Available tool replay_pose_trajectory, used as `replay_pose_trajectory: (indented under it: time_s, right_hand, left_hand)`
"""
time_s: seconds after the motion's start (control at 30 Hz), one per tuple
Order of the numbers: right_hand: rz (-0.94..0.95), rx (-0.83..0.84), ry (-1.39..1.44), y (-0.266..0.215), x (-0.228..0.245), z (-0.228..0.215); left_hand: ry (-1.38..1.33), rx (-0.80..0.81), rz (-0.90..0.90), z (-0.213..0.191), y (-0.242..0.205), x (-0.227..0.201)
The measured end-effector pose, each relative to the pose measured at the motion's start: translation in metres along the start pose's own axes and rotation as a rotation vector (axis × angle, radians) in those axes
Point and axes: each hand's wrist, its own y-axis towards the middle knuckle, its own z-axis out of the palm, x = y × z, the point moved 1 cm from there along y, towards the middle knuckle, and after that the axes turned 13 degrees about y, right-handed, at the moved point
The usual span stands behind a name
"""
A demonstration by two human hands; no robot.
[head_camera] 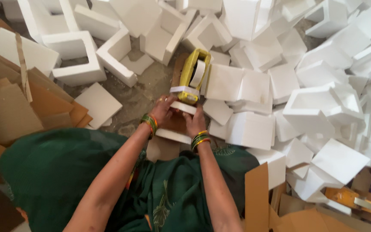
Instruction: The person sits on the floor and assembles small cardboard boxes by inserting white foam inserts into the box structure. They use a handheld tape dispenser to secure the cardboard flaps and foam pieces together, repeating the process for multiple units.
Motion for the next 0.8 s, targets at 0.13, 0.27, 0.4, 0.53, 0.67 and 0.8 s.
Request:
replay_pose_trajectory:
  time_s: [0.13,0.27,0.4,0.53,0.67,0.8]
  right_hand:
    - [-0.014,-0.227,0.200,-0.037,0.015,-0.008]
    - [-0.278,-0.108,-0.223,-0.087,0.049,0.011]
    - [-0.255,0.062,-0.457,-0.100,0.071,0.021]
    - [-0.062,0.049,0.187,-0.088,0.049,-0.006]
    - [0.095,-0.187,0.315,-0.055,0.009,-0.032]
    - [-0.022,-0.056,0.351,-0.016,-0.002,-0.022]
  left_hand:
    - [-0.138,0.014,-0.032,-0.008,-0.001,-0.003]
    - [-0.099,-0.063,0.008,-0.009,-0.003,-0.006]
    - [-0.123,-0.047,-0.010,-0.004,-0.004,-0.004]
    - [-0.130,-0.066,0.048,0.003,0.002,0.005]
    - [-0.196,-0.041,0.042,0.008,0.000,0.011]
    - [-0.109,-0.064,0.043,0.007,0.000,0.007]
